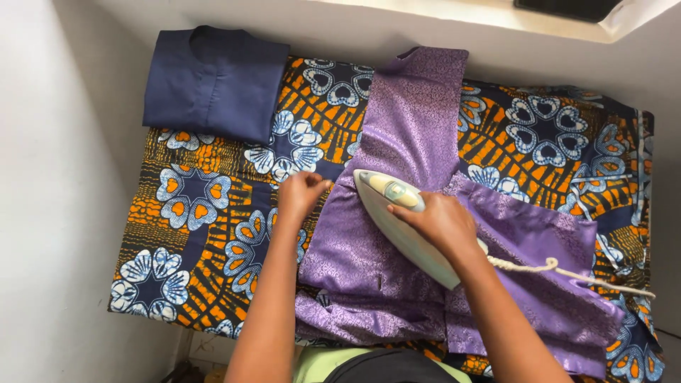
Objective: Ironing a purple patterned shirt on an ironing board.
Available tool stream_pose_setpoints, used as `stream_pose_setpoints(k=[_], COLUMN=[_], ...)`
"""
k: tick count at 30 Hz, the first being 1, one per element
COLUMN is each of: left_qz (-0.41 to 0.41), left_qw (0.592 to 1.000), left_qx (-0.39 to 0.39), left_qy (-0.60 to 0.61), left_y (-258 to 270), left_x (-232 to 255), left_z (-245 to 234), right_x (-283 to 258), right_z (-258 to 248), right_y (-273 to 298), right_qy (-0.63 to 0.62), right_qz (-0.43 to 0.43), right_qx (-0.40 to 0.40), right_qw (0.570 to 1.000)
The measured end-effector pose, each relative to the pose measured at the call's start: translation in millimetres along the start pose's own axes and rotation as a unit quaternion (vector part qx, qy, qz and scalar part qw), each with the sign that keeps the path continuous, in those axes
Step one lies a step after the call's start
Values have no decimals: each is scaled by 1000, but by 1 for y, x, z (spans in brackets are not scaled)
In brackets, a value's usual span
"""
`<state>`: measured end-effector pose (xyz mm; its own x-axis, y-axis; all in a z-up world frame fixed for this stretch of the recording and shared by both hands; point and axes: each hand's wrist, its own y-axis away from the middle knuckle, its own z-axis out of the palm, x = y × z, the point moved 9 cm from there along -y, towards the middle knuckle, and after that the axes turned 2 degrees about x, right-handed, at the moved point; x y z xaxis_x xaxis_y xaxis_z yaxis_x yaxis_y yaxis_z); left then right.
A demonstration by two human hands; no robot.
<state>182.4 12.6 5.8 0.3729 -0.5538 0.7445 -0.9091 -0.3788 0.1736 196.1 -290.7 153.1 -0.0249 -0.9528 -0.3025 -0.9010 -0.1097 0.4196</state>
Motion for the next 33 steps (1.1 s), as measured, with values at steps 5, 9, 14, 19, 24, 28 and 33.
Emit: stream_pose_setpoints(k=[5, 9, 14, 19, 24, 28, 33], left_qz=[38, 13, -15, -14, -18, -19, -33], left_qw=[998, 998, 997, 990, 960, 950, 935], left_qx=[-42, -53, -71, -91, -169, -219, -248], left_qy=[-16, -27, 29, 105, 221, 220, 249], left_y=[-77, -116, -132, -139, -161, -161, -140], left_x=[66, 87, 82, 76, 49, 47, 57], left_z=[43, 88, 101, 109, 143, 145, 125], right_x=[2, 5, 27, 12, -28, -27, -12], right_z=[7, -10, -14, 3, 11, 7, 29], right_y=[-7, 0, 5, -10, -27, -44, -28], right_qy=[7, 9, -51, -57, -9, -11, -25], right_qz=[26, 1, 71, 38, 16, 13, -6], right_qx=[-15, 3, -17, 7, -24, 4, -39], right_qw=[1000, 1000, 996, 998, 1000, 1000, 999])
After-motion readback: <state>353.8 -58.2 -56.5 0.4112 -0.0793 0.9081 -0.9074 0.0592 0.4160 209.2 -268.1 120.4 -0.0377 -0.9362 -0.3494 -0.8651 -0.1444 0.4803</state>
